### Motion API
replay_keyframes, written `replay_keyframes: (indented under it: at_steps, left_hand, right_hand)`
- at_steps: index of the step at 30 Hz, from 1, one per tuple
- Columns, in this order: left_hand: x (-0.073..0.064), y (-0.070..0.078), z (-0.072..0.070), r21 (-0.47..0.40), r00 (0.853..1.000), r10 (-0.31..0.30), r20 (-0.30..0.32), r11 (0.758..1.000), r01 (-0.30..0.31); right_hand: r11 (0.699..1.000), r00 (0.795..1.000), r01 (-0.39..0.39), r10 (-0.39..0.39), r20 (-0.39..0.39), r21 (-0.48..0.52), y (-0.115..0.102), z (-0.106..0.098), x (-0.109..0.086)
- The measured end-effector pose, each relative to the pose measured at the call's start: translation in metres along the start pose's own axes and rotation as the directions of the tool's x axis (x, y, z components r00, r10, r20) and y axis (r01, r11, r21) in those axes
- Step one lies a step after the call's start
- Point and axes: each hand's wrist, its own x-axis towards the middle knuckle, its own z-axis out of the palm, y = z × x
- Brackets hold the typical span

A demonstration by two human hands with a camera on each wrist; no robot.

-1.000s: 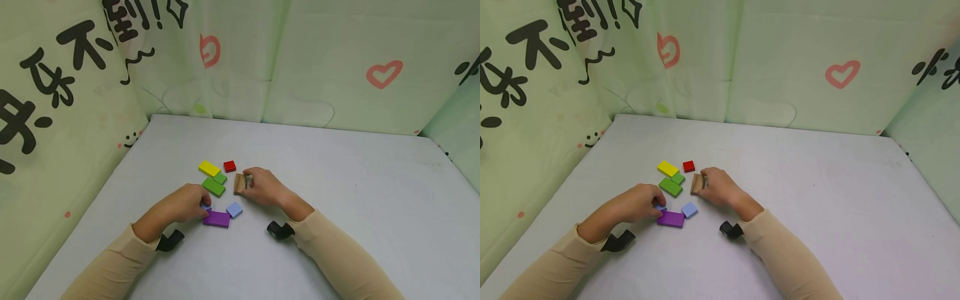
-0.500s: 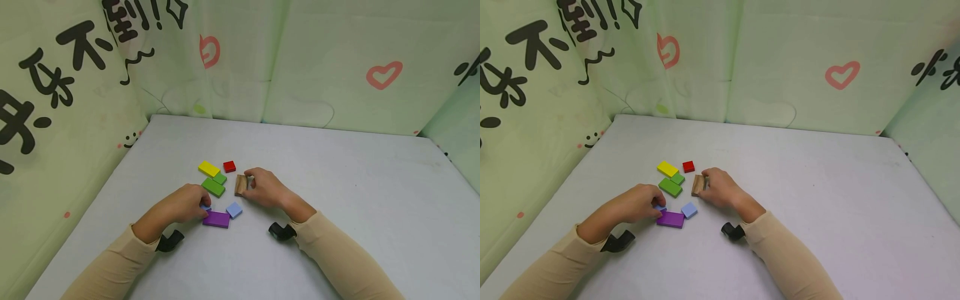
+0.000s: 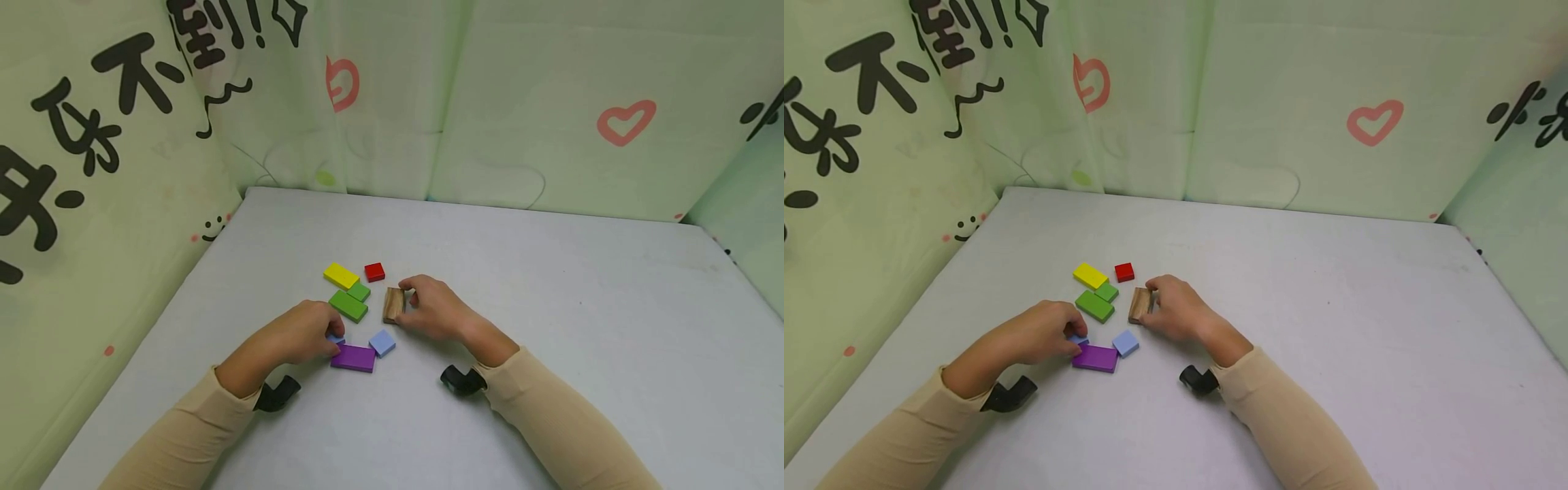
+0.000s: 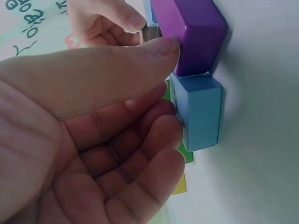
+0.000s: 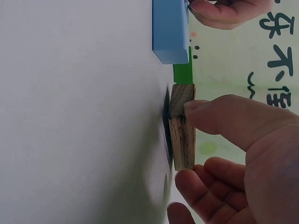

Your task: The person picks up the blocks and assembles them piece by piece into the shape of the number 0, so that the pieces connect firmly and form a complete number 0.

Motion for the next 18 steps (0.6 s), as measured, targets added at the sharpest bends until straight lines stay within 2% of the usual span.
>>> replay_keyframes:
  at_steps: [18]
  left_hand:
    - [0.0029,-0.0015,0.0010,-0.003,1.000,-0.002,0.005,1.000,0.002]
  right_hand:
    - [0.999,0.999,0.038,-0.038,0.002,-0.015,0.0012,0.0013,-0.0064]
